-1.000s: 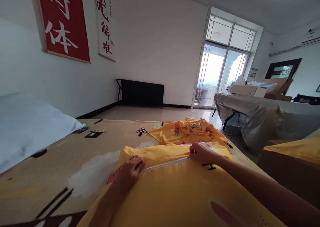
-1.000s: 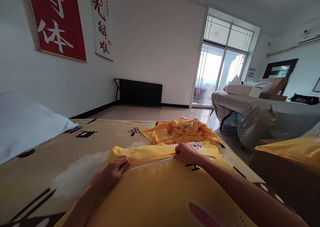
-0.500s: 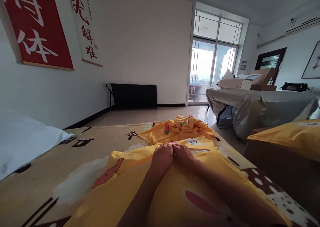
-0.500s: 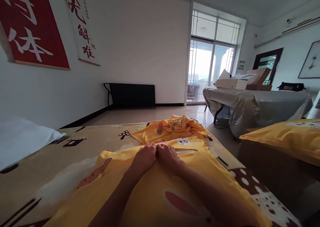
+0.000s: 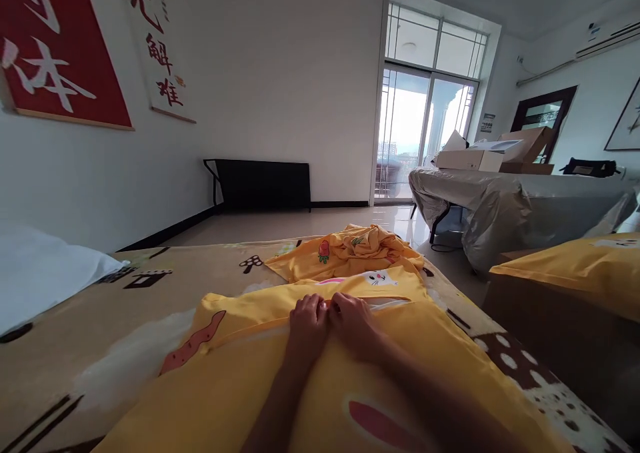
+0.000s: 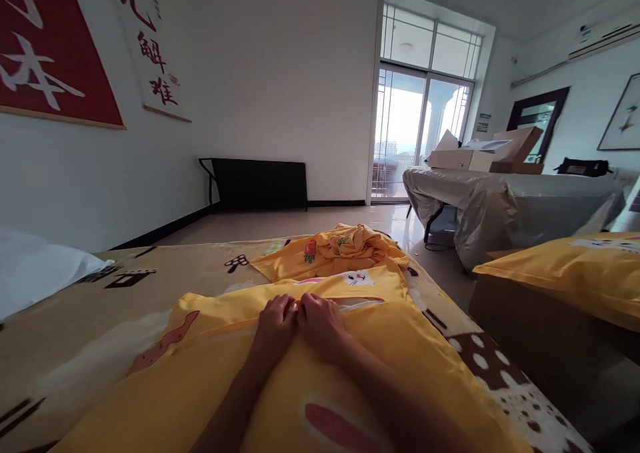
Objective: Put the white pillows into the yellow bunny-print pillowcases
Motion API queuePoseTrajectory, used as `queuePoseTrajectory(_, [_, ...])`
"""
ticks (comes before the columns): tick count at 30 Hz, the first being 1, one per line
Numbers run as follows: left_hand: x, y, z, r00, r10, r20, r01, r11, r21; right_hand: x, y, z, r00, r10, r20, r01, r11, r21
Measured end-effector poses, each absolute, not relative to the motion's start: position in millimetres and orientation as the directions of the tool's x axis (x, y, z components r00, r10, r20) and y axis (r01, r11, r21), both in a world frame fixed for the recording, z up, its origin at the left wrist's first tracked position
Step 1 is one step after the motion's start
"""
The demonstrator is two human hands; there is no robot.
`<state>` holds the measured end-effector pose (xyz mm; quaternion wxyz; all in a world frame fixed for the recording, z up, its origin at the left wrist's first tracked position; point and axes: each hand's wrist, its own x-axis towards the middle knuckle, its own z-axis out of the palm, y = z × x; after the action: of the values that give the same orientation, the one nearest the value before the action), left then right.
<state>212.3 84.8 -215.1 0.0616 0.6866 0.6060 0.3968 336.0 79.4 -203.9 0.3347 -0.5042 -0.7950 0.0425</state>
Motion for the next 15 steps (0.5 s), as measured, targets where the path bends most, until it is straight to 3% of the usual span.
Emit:
queuePoseTrajectory(9, [216,84,-220,-0.096,0.842,0.531,0.723,-0.308,0.619,351,70,-191,-0.226,0.816,0.532,0.783,0.477,-0.399])
queuePoseTrajectory(15, [217,80,-217,-0.124,0.836,0.535,0.697,-0.31,0.647,376,75,-189,-0.129,0.844,0.52,0.734,0.434,-0.522])
